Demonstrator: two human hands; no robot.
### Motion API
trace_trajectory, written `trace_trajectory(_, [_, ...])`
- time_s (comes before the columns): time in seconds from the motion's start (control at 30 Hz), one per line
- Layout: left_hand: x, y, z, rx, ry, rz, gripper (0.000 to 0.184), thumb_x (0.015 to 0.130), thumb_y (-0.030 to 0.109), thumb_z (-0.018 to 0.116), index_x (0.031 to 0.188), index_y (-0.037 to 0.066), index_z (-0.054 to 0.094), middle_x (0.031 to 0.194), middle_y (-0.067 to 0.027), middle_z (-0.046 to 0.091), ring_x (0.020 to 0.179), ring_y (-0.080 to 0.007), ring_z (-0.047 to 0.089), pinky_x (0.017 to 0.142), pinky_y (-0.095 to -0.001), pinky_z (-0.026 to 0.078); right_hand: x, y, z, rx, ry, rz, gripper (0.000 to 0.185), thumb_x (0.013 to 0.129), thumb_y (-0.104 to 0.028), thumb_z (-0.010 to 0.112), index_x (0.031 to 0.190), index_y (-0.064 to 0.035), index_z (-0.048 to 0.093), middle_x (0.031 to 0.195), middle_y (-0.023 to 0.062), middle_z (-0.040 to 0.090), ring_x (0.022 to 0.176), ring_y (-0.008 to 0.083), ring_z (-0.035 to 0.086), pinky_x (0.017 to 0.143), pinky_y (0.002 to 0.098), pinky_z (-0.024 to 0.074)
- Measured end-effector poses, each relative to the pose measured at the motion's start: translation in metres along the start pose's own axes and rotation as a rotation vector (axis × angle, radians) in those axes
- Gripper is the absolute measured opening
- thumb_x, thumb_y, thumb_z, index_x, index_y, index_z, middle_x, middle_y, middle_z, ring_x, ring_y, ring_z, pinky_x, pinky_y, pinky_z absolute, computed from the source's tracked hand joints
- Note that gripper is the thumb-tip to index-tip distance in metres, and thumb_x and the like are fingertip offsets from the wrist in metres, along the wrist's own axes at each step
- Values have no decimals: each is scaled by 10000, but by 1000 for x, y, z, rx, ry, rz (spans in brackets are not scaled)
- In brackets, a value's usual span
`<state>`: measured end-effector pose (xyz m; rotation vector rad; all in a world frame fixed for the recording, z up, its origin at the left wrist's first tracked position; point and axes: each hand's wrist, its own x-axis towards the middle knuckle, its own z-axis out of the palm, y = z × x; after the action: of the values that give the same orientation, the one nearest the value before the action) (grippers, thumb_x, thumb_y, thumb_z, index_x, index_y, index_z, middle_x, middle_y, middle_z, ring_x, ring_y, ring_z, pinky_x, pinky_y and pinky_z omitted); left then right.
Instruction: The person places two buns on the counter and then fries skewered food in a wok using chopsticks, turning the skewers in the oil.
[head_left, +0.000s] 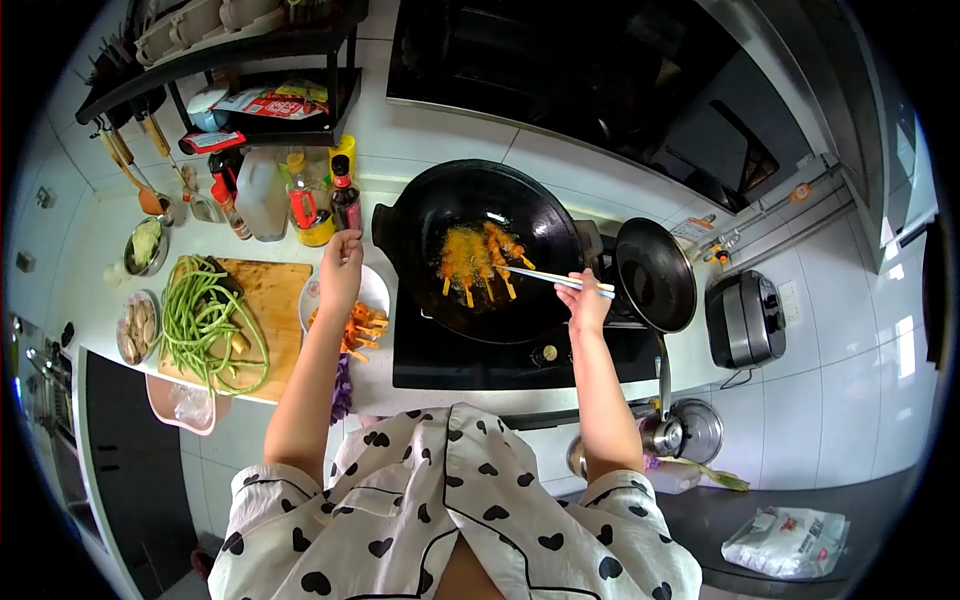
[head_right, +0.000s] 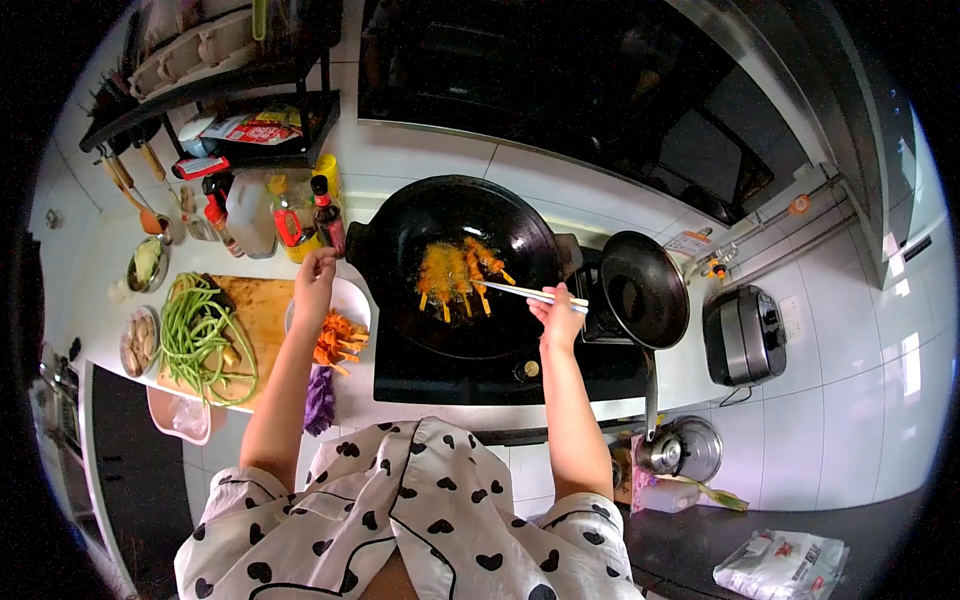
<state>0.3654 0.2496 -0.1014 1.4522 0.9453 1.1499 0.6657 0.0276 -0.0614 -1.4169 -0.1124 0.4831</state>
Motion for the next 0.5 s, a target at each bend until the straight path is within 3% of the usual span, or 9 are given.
trace_trajectory(0.33, [0, -2, 1, 34, -19, -48, 173, 912, 88, 517, 1067, 19, 553, 852, 4, 524, 751, -83, 455, 689, -212, 387, 5, -9, -46, 217, 8, 147, 310, 927, -258, 497, 944, 47, 550, 823, 134, 625, 677, 220, 655, 621, 283, 557])
trace_trajectory(0.5, [-2, 6, 4, 35, -5, -71, 182, 862, 22, 519, 1039, 4, 553, 811, 3, 523, 743, -82, 476, 709, -210, 411, 6, -8, -57, 308, -7, 151, 310, 923, -255, 517, 962, 51, 550, 848, 134, 624, 716, 221, 654, 653, 281, 560])
